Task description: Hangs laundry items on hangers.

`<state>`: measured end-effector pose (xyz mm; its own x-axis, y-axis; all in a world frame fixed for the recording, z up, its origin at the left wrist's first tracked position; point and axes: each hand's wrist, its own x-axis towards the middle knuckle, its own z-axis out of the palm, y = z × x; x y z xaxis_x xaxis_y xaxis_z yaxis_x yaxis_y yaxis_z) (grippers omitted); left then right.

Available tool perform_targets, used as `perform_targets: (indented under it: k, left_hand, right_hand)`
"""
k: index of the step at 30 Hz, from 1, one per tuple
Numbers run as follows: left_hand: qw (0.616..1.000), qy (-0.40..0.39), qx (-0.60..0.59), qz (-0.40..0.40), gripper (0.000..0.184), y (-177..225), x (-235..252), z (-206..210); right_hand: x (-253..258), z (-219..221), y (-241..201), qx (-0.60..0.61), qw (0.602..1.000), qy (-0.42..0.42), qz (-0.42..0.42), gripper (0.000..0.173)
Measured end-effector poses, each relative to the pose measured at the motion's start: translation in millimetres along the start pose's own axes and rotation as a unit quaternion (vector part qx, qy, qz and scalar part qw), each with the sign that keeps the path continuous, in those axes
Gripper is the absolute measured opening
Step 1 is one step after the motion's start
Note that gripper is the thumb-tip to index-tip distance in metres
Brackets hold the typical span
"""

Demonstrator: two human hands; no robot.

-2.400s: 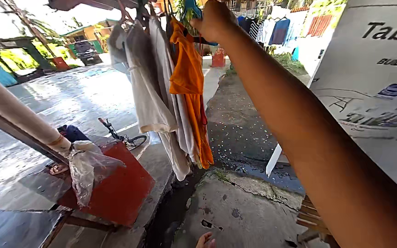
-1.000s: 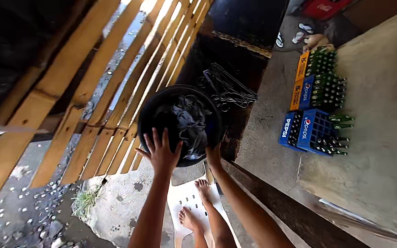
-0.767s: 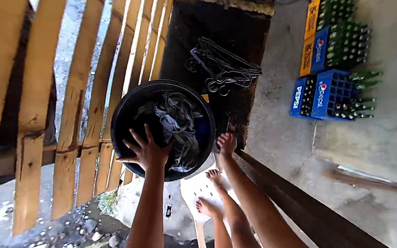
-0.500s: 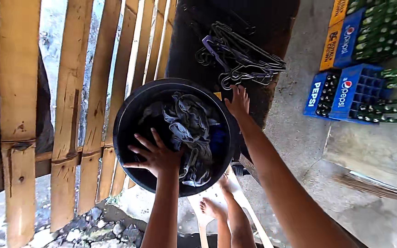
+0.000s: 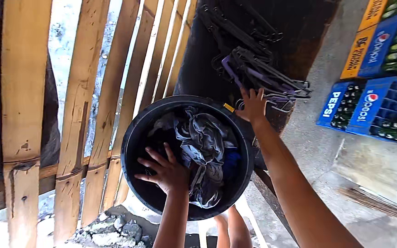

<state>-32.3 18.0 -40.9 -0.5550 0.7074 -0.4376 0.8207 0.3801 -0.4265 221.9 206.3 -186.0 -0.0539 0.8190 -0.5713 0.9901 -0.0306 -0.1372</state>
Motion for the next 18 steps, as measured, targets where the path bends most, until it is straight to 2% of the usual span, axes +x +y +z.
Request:
perform_targets:
  k: [2,5,8,10,14,16,18]
  left_hand:
    - [1.0,-0.003,0.004,0.002,0.109,-0.5,0.4,0.6]
    - [1.0,-0.011,0.019,0.005,0.101,-0.4,0.0,0.9]
    - [1.0,-0.014,0.021,0.001,0.1,-0.6,0.0,2.4]
    - [0.999,-0.006,0.032,0.004,0.103,-1.4,0.5,6.9]
    - [0.998,-0.008,0.055,0.003,0.103,-0.9,0.1,8.6]
    - [0.998,-0.015,0.061,0.001,0.102,0.1,-1.1,6.9]
    - [0.998,-0.01,0.068,0.001,0.101,-0.4,-1.1,6.6]
  right_hand:
    - [-32.1,17.2,2.0,0.016,1.0,-0.009,0.0,0.101]
    - [-84.9,28.4,-5.8,0.044,0.998,-0.044,0.019,0.101]
    - [-111.6,35.4,-2.8,0.044,0.994,-0.095,0.008,0.088]
    - [-114.4,36.4,7.4,0.037,0.997,-0.068,-0.018,0.073]
    - [-86.6,23.1,36.0,0.049,0.993,0.085,-0.069,0.048]
    - [-65.1,7.2,41.8,0.033,0.993,0.081,-0.078,0.055]
    - [-45.2,-8.1,37.3,0.021,0.999,-0.005,-0.045,0.071]
